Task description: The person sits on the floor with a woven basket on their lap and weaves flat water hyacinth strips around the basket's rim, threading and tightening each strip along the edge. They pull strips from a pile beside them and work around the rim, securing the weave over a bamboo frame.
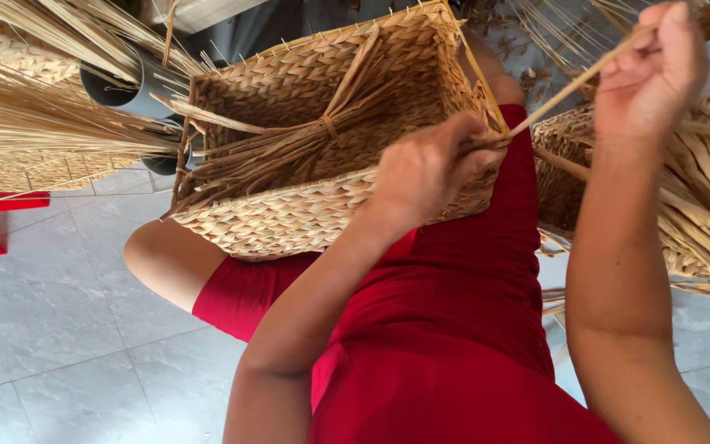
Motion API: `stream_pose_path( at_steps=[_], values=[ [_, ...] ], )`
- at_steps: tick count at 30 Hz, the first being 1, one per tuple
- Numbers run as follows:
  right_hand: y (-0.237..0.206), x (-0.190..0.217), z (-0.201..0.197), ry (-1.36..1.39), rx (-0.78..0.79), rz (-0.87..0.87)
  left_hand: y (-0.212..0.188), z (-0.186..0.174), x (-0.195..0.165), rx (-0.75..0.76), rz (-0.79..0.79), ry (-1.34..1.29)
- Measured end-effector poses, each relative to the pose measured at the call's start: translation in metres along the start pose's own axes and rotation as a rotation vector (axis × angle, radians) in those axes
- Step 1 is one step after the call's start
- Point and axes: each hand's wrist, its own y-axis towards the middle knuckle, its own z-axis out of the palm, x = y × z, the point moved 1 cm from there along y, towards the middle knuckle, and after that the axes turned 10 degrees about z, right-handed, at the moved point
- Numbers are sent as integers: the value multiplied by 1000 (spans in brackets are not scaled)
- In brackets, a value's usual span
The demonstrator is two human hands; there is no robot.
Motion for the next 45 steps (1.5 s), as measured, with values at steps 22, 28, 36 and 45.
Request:
stream_pose_path(
  at_steps=[22,28,36,45],
  values=[
    [-6,-35,47,36,-97,278,-5,-39,10,226,-251,-77],
    [-25,-39,59,-49,-204,415,6,-26,3,172,-132,-39],
    [-43,-54,63,-24,-275,565,8,-18,-6,111,-128,-17],
    [-42,-55,65,34,-210,545,3,-18,-2,133,-116,15]
  ],
)
